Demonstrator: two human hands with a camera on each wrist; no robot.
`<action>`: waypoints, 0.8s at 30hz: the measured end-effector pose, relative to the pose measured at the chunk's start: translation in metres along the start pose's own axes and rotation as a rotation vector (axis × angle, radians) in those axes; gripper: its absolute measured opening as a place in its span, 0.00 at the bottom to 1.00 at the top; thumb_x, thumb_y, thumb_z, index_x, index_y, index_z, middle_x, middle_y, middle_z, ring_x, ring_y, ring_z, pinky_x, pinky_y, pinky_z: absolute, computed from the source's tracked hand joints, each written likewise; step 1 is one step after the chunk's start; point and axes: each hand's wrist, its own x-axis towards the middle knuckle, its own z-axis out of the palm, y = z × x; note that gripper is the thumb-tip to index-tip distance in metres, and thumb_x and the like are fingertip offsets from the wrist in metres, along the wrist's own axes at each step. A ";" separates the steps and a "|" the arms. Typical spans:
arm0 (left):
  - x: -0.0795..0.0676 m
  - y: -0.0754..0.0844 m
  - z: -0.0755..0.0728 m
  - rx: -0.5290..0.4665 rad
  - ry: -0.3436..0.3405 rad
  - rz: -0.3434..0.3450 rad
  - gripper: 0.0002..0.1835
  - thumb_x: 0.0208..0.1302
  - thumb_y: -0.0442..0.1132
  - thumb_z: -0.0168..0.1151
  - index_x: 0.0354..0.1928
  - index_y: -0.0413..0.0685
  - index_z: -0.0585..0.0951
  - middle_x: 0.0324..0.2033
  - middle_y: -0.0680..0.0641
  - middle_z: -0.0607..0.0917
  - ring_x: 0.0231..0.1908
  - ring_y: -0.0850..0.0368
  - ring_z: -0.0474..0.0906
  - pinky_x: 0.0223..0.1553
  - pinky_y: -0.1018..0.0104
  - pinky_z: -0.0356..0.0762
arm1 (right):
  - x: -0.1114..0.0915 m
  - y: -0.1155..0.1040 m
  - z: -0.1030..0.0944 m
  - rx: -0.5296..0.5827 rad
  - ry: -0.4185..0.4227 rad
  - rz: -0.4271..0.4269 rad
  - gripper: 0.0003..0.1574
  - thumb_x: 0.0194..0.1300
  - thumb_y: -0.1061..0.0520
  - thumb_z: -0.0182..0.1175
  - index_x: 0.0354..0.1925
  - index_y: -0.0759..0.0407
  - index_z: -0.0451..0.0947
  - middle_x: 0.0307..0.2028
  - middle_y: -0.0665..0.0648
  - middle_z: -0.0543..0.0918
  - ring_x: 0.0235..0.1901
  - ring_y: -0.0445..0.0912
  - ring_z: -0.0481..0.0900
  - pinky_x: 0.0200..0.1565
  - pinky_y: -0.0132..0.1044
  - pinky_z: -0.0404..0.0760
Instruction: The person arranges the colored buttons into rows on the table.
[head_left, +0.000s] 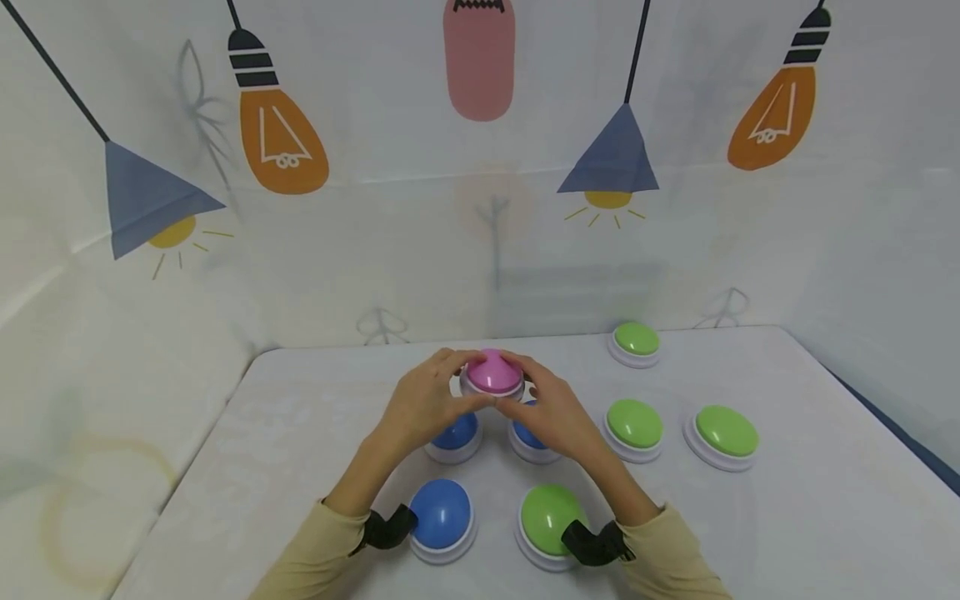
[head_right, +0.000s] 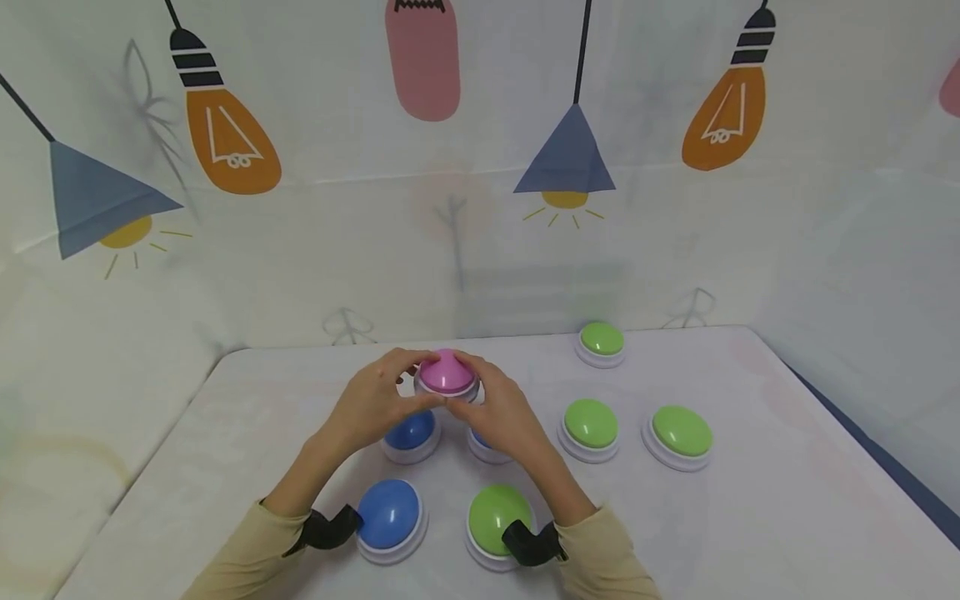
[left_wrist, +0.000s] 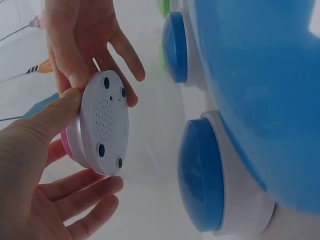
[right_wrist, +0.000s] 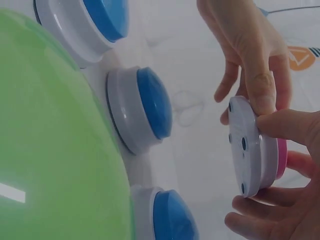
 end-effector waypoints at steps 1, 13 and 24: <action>0.000 0.001 0.000 0.000 0.005 0.008 0.32 0.55 0.54 0.74 0.61 0.51 0.78 0.48 0.47 0.83 0.41 0.49 0.84 0.41 0.58 0.84 | -0.001 0.000 -0.001 -0.001 0.005 0.000 0.42 0.66 0.49 0.66 0.72 0.54 0.62 0.68 0.61 0.70 0.66 0.57 0.70 0.60 0.57 0.74; -0.002 0.015 0.001 0.010 0.058 0.067 0.32 0.53 0.55 0.75 0.59 0.51 0.80 0.47 0.47 0.83 0.40 0.52 0.84 0.39 0.61 0.84 | -0.016 -0.007 -0.010 -0.056 0.038 0.006 0.43 0.65 0.50 0.66 0.73 0.54 0.62 0.69 0.60 0.70 0.67 0.57 0.69 0.61 0.56 0.74; -0.007 0.030 0.007 0.037 0.043 0.101 0.32 0.53 0.57 0.74 0.59 0.53 0.80 0.47 0.48 0.83 0.40 0.52 0.84 0.40 0.59 0.83 | -0.035 -0.003 -0.018 -0.062 0.055 0.009 0.44 0.62 0.51 0.69 0.72 0.54 0.64 0.67 0.59 0.71 0.65 0.56 0.71 0.58 0.56 0.76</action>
